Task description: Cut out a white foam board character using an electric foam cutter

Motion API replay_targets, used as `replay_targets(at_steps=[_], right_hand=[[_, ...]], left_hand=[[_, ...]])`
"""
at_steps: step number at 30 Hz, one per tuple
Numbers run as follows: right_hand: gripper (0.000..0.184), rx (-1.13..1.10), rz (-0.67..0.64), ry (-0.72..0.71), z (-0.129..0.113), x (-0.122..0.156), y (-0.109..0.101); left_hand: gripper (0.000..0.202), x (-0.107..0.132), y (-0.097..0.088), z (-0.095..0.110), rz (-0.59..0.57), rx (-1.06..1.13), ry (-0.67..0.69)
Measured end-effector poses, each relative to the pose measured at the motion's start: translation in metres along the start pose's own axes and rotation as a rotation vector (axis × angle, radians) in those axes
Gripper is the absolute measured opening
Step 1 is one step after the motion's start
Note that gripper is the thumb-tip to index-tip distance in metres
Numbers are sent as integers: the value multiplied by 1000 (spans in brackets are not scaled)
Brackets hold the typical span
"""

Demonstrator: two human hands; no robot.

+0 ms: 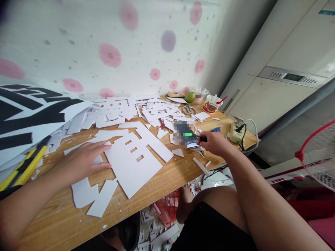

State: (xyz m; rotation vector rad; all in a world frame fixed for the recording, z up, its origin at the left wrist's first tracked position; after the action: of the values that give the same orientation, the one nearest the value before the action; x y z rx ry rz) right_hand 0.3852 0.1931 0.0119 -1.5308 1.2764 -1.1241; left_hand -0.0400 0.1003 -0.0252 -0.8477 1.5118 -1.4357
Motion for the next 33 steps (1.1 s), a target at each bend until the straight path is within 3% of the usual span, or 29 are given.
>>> replay_targets(at_steps=[6, 10, 16, 25, 33], right_hand=[[17, -19, -9, 16, -2, 3, -2], [15, -38, -12, 32, 1, 3, -1], [15, -30, 2, 20, 6, 3, 1], [17, 6, 3, 44, 1, 6, -4], [15, 19, -19, 53, 1, 2, -2]], left_hand=[[62, -1, 5, -4, 13, -44, 8], [58, 1, -3, 3, 49, -54, 45], [46, 4, -16, 36, 62, -2, 137], [33, 13, -26, 99, 64, 93, 462], [33, 23, -25, 117, 62, 141, 559]])
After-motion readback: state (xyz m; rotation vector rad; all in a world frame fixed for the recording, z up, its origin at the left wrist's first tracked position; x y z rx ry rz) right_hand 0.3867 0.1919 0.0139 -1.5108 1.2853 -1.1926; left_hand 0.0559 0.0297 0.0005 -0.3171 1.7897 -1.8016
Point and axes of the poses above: each hand's wrist, its own x-axis away from the middle knuckle, its own y-axis out of the palm, z = x × y, the point moved 10 cm from there along -x, towards the middle knuckle, and after that the axes turned 8 degrees about y, right-handed, at the moved point
